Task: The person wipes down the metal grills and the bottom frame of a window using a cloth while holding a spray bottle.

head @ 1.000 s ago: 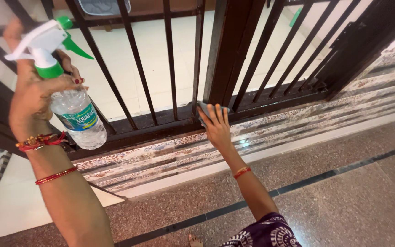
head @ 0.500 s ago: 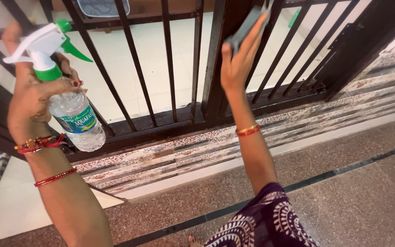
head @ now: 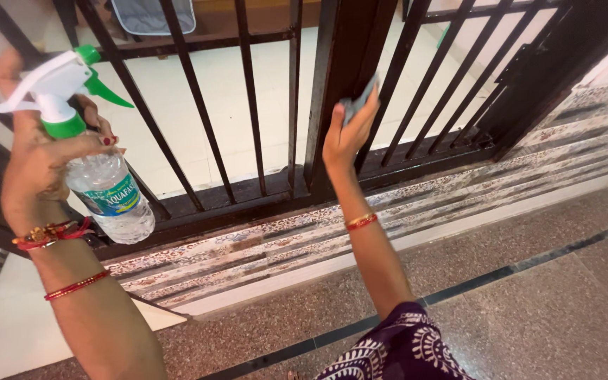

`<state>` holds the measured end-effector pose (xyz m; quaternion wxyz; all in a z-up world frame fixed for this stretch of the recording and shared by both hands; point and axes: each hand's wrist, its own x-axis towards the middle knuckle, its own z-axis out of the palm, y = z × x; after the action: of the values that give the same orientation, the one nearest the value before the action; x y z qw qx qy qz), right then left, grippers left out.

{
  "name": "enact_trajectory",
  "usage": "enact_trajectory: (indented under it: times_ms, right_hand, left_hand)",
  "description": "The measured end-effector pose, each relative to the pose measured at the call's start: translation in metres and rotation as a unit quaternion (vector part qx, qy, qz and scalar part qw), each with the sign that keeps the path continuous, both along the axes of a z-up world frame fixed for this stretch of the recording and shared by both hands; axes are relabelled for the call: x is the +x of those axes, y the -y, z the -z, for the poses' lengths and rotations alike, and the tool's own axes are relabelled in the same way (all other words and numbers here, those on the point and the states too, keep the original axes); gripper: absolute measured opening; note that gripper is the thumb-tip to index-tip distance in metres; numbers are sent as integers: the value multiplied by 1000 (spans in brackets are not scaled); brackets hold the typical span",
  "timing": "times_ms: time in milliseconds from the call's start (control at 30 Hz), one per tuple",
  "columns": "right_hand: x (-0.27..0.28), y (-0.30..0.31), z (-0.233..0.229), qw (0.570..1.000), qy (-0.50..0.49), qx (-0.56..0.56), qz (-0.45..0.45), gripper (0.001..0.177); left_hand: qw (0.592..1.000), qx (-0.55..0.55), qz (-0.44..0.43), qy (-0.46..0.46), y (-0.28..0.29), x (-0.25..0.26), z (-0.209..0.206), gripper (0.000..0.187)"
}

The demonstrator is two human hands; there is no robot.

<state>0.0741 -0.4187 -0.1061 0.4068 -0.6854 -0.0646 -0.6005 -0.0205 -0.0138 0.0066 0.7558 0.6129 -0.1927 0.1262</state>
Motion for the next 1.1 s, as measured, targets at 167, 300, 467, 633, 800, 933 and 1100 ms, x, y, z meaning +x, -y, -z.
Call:
enact_trajectory:
  times_ms: [167,300,467,633,800,933,1100]
  right_hand:
    - [-16,0,114,987,-109,76,-88,78]
    - [-32,6,174,976,-149,68,-147,79]
    - [-45,9,172,923,-286,180,-183,85]
    - [-34,0,118,929,-209,233,-197,87]
    - [-34,-11,20,993,-61,19,-102,76]
    - [-27,-34,-42,995,38,-96,-11,62]
    - [-9,-66,-58,986,34,-144,80,53]
  left_hand:
    - [1000,11,-4,11,-4,1,3,116]
    - [1000,16,-12,3,-4,6,4,110]
    - [1000,-2,-14,6,-3,6,6,111]
    - [999,34,17,39,-10,10,3,106]
    - [998,55,7,31,-5,6,-2,102]
    - [999,45,13,26,-4,4,-7,95]
    - [998,64,4,26,-5,7,-4,85]
